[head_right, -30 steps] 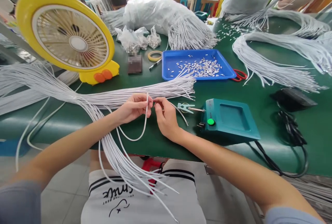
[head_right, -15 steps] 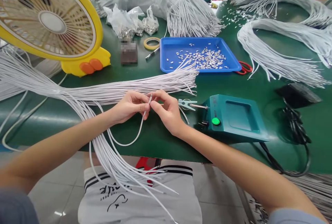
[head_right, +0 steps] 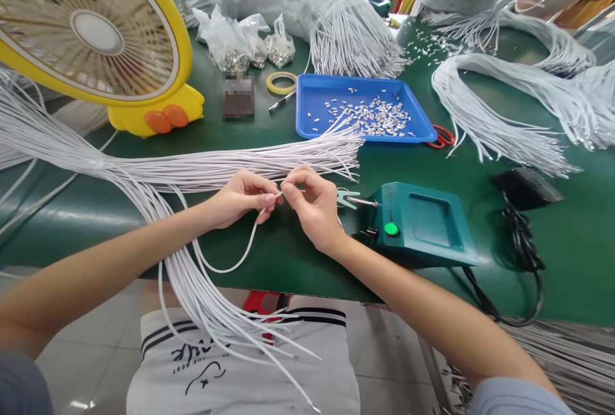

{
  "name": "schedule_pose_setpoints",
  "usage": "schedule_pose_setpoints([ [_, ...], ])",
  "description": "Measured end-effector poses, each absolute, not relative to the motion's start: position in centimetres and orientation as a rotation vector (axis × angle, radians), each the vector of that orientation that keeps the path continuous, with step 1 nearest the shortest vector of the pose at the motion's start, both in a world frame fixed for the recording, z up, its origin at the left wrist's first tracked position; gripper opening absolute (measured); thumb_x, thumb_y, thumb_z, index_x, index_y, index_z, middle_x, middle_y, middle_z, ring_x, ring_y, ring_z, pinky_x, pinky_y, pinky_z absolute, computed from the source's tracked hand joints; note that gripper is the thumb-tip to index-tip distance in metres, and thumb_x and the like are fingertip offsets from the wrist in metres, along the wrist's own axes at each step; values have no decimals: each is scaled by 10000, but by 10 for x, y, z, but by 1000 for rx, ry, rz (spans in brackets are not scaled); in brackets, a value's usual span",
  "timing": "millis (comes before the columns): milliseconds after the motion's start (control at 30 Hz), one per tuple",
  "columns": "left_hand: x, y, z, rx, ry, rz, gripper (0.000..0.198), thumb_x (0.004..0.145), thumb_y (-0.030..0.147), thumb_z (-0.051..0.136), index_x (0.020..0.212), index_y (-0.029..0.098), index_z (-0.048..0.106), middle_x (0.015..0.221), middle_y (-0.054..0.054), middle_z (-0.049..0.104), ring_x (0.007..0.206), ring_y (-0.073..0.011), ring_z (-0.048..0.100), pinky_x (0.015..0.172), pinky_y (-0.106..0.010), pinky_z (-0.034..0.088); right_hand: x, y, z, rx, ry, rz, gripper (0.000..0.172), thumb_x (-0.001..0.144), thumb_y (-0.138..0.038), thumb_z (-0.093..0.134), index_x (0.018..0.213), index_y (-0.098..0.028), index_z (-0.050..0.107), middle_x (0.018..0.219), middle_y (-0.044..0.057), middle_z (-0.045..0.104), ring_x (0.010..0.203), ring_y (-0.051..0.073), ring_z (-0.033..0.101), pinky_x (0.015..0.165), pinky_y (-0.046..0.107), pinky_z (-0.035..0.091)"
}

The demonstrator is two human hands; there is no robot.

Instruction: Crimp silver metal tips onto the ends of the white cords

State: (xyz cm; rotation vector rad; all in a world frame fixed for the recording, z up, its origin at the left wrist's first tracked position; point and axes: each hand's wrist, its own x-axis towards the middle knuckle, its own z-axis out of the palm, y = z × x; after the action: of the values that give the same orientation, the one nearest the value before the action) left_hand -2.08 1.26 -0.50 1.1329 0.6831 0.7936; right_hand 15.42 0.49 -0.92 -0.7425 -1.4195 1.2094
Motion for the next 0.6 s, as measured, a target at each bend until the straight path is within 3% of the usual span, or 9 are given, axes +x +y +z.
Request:
schedule_pose_setpoints([
  [167, -21, 13, -5, 1124, 706, 802, 340, 684, 375, 833, 766, 64, 723, 582, -15, 630, 435, -94, 591, 434, -184, 469, 155, 4, -13, -794, -1241, 1127, 214, 884, -360, 624, 744, -203, 586, 767, -7, 499, 593, 83, 472, 531, 243, 422],
  [333, -21, 12, -1, 1077, 701, 823, 372, 656, 408, 844, 692, 70, 694, 570, -13, 624, 422, -90, 577, 432, -190, 466, 153, 5, -13, -875, -1298, 1243, 203, 855, -395, 627, 952, -219, 654, 861, 11, 562, 678, 104, 522, 548, 233, 452],
  [600, -22, 12, -1, 1105, 710, 742, 390, 627, 411, 861, 702, 66, 695, 564, -14, 620, 412, -84, 561, 426, -192, 450, 154, 4, -9, -790, -1533, 1258, 181, 803, -320, 712, 722, -187, 618, 783, 4, 548, 721, 117, 533, 578, 233, 459],
])
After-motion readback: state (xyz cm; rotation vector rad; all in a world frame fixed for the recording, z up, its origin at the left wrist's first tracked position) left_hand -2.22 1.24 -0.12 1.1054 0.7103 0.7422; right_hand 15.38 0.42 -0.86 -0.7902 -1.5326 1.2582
